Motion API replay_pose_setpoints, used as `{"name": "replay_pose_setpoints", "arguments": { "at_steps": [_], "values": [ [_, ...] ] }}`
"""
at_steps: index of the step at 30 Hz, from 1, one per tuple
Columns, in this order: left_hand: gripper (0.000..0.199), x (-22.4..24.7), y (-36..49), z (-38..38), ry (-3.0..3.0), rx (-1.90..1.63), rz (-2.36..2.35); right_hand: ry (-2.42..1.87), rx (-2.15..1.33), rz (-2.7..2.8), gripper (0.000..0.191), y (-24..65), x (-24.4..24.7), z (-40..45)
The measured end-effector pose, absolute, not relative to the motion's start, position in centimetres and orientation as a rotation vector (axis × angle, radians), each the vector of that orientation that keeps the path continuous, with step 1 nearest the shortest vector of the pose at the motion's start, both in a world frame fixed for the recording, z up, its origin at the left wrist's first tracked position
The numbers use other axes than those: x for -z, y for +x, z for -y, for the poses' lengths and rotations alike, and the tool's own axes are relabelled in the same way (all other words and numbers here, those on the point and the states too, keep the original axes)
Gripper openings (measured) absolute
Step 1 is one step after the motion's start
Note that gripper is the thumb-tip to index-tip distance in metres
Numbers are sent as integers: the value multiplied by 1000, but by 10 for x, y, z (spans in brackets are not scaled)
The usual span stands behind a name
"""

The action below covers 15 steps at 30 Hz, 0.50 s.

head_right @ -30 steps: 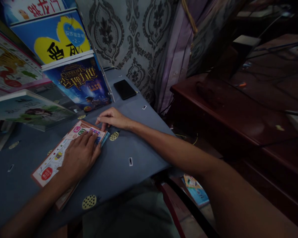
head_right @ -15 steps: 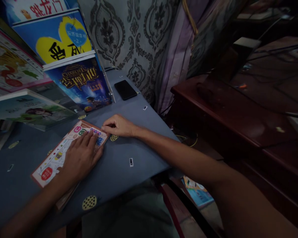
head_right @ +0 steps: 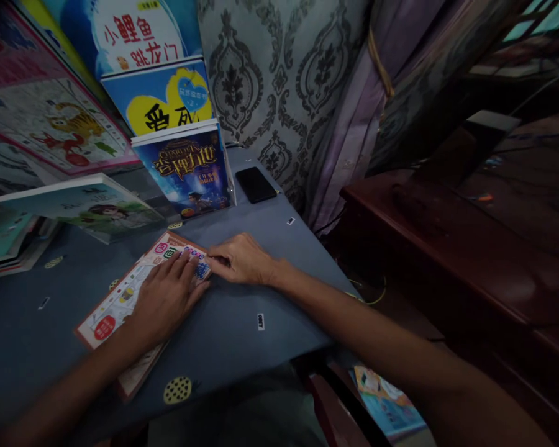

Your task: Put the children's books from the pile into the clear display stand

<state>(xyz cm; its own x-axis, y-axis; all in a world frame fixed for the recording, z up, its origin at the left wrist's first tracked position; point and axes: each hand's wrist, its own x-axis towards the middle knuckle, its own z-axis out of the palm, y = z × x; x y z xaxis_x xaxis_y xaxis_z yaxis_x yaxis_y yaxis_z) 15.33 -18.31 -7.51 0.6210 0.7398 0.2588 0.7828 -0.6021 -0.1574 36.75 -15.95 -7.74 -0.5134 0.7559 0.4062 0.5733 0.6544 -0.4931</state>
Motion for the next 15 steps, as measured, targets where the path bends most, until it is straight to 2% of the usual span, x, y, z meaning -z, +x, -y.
{"name": "replay_pose_setpoints", "arguments": {
  "at_steps": [6,15],
  "values": [
    [46,72,146,173,-2570,211,1327,-983,-296,2334,29,369,86,141],
    [49,65,138,162,-2559,148,1402,-927,-395,2368,29,359,93,93]
  ]
}}
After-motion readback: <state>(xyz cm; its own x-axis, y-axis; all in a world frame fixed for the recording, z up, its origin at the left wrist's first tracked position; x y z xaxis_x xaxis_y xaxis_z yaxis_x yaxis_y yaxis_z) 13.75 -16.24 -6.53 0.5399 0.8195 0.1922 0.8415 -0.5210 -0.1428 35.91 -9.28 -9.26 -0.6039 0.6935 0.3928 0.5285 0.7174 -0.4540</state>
